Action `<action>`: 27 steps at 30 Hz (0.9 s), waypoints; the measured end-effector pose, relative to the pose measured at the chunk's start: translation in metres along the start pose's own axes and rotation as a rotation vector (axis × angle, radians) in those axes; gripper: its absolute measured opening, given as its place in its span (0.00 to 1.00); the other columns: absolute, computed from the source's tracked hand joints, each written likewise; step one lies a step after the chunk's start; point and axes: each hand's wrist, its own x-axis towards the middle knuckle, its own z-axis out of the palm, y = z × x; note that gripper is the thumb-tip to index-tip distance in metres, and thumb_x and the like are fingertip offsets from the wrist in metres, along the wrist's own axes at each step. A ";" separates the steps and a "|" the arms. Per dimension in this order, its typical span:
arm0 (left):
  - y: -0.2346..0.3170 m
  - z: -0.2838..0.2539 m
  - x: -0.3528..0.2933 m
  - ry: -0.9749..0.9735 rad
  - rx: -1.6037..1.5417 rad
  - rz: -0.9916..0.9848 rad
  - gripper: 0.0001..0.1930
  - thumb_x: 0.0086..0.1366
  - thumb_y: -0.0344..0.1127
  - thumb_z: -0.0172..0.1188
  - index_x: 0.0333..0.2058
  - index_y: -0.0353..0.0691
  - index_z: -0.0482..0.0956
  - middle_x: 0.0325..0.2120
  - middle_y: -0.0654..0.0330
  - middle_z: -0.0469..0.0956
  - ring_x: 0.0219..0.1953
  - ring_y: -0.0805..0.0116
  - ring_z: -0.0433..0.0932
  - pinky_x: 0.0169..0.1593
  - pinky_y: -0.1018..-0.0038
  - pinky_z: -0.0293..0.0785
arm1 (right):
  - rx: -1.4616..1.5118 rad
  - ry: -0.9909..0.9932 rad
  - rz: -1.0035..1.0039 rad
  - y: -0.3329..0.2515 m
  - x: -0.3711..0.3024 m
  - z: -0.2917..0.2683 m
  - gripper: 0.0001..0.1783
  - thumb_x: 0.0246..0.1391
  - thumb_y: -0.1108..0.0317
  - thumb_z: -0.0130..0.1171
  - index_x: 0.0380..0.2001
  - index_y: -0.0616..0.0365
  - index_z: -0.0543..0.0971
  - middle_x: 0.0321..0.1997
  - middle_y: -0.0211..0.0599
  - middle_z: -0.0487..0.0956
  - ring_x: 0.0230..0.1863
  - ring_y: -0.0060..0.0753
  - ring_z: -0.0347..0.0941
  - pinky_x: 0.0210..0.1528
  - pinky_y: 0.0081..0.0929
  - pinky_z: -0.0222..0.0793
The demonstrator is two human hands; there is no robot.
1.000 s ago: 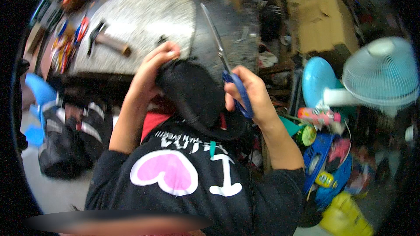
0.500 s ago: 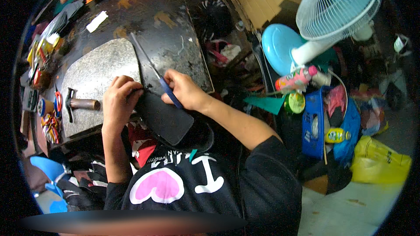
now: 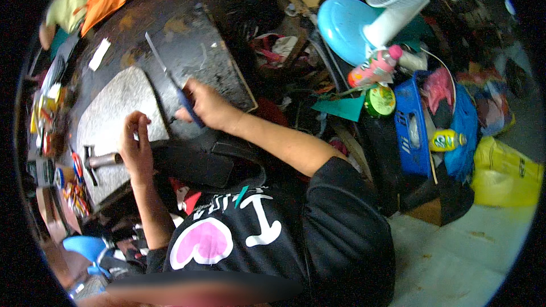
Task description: The person uses scissors to trim the edges of a black leather shoe upper. They repeatedly reposition the piece and cut along the seam line, removing small excess sections throughout the clip.
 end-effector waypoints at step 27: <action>0.017 0.013 -0.032 -0.153 -0.358 -0.078 0.34 0.43 0.55 0.74 0.42 0.37 0.73 0.17 0.65 0.65 0.20 0.74 0.64 0.25 0.77 0.59 | -0.639 0.169 -0.264 -0.001 0.017 0.001 0.26 0.39 0.47 0.68 0.30 0.58 0.76 0.27 0.43 0.80 0.32 0.47 0.79 0.34 0.39 0.73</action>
